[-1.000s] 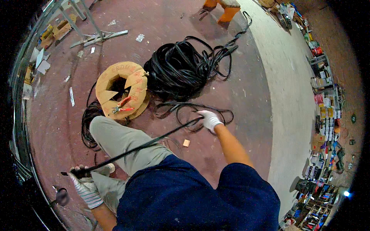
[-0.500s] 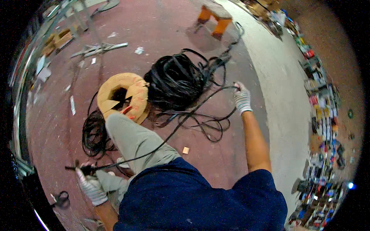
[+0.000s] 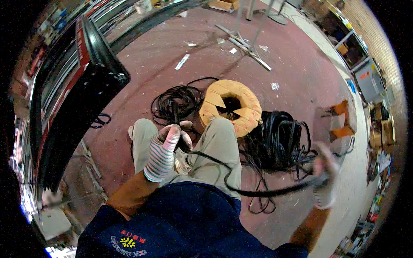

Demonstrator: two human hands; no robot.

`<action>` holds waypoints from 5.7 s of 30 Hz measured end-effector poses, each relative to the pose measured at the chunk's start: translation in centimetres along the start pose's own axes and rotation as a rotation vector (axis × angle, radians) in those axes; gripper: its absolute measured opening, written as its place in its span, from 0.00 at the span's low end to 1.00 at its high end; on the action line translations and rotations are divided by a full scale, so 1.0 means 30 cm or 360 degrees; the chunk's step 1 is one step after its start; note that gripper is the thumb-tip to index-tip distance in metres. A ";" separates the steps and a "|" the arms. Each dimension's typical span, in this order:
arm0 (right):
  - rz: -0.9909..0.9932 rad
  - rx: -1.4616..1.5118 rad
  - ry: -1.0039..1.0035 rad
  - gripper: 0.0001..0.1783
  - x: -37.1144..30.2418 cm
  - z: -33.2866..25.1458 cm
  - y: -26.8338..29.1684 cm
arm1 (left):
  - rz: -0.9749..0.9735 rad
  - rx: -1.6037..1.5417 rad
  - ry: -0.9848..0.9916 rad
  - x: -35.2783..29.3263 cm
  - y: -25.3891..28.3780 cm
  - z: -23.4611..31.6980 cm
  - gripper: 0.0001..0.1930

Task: The person installs a black rubber seal strip into the groove of a red-framed window. They use shears to cut the seal to length and press it into place along the frame edges.

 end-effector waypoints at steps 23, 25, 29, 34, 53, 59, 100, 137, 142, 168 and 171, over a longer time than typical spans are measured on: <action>-0.1025 -0.0308 -0.0375 0.24 0.181 0.068 -0.603 | 0.0287 0.0143 -0.0311 -0.233 0.216 0.227 0.11; -0.0903 -0.0094 -0.0332 0.25 0.224 0.008 -0.628 | 0.0357 0.0098 -0.0374 -0.266 0.240 0.239 0.11; -0.0867 -0.0044 -0.0167 0.25 0.313 -0.192 -0.656 | 0.0473 -0.0014 -0.0474 -0.335 0.273 0.270 0.11; -0.0576 -0.0005 0.0040 0.20 0.449 -0.277 -0.721 | 0.0603 0.0083 -0.0492 -0.432 0.324 0.315 0.13; -0.0629 -0.0653 0.0729 0.27 0.832 -0.401 -1.041 | 0.1121 0.0481 -0.0708 -0.673 0.403 0.377 0.08; -0.1009 0.0073 0.0242 0.26 0.913 -0.154 -1.190 | 0.1287 0.0199 -0.0653 -0.697 0.401 0.332 0.13; -0.0964 0.1125 0.0469 0.11 0.817 -0.644 -1.324 | 0.1314 0.0796 -0.0511 -0.421 0.161 0.306 0.09; -0.1106 -0.0016 0.2075 0.09 0.609 -1.046 -1.853 | 0.1421 -0.0393 -0.0812 -0.867 0.262 0.099 0.08; -0.1575 0.0391 0.1634 0.07 0.595 -1.062 -1.779 | 0.1390 -0.0515 -0.0782 -0.882 0.279 0.078 0.07; -0.2556 0.0303 0.0484 0.33 0.078 -0.920 -1.376 | 0.1441 -0.0599 -0.0680 -0.927 0.304 0.069 0.10; -0.2621 0.0057 0.0339 0.32 0.075 -0.972 -1.353 | 0.1492 -0.0598 -0.0697 -0.914 0.298 0.051 0.09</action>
Point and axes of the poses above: each hand's wrist, its own x-axis towards the middle knuckle, its own y-axis out of the back of the hand, z = x × y, the point moved 1 cm from there along x, towards the middle knuckle, and after that the axes turned 14 degrees about -z, right-handed, at the moved point
